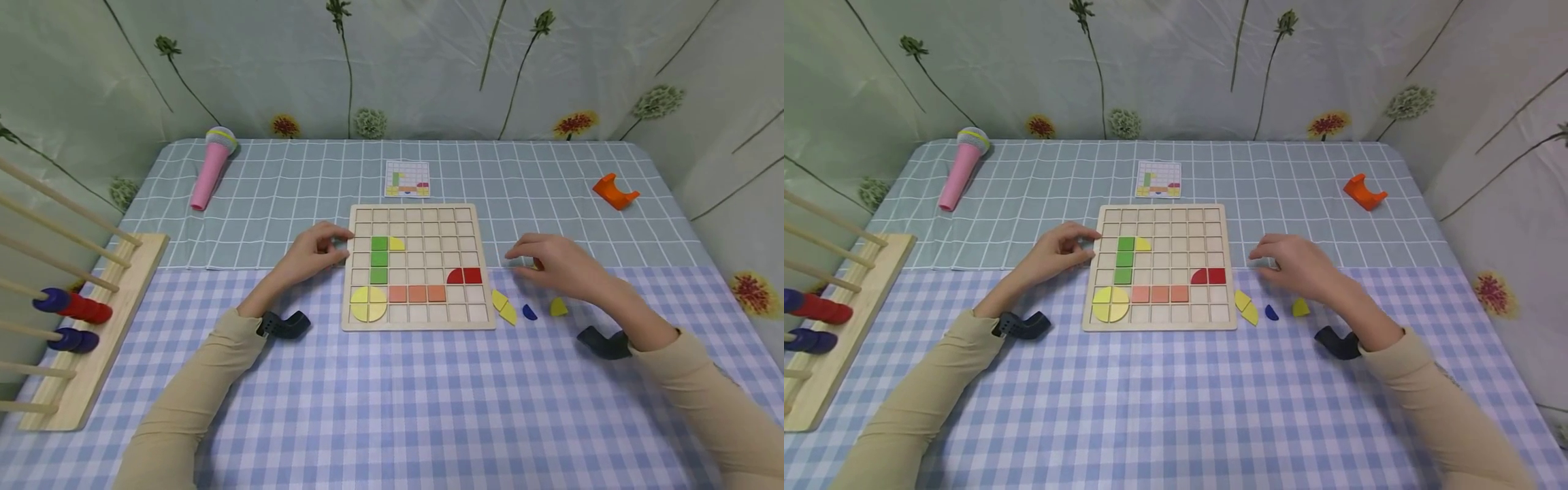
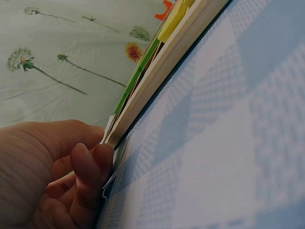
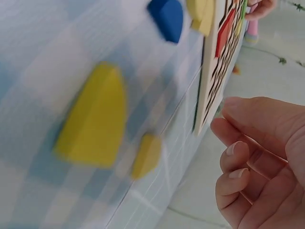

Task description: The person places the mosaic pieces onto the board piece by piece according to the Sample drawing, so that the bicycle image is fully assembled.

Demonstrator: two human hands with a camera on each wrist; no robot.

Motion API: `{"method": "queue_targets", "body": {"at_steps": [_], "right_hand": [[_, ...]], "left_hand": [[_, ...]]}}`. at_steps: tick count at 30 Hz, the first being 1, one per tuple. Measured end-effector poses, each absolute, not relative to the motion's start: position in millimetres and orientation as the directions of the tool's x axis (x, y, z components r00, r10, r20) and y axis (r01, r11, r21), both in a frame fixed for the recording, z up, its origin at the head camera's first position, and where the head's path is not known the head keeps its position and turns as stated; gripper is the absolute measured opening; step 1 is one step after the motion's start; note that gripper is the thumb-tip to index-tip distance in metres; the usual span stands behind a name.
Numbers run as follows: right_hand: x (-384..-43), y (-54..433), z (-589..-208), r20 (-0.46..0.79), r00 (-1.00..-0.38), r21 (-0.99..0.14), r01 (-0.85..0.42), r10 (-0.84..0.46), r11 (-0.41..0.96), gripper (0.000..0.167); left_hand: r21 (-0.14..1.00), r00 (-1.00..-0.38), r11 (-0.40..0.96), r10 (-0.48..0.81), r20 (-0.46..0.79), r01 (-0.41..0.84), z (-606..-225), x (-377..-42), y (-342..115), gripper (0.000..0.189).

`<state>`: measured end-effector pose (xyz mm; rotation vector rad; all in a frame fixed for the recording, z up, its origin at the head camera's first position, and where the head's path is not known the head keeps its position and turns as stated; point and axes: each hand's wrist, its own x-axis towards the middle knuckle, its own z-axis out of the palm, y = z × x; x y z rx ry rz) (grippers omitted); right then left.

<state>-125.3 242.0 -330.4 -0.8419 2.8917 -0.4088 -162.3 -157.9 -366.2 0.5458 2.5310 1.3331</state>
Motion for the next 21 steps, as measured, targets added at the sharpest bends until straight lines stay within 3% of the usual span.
{"method": "queue_targets", "body": {"at_steps": [9, 21], "right_hand": [[-124, 262, -334, -0.072, -0.887, -0.27, -0.422, -0.456, 0.865, 0.023], [-122, 273, -341, -0.113, -0.905, -0.238, -0.376, -0.41, 0.895, 0.026]], "left_hand": [[0.829, -0.905, 0.509, 0.425, -0.009, 0.231, -389, -174, -167, 0.034], [0.826, -0.909, 0.527, 0.415, -0.044, 0.201, -353, -155, -154, 0.033]]}}
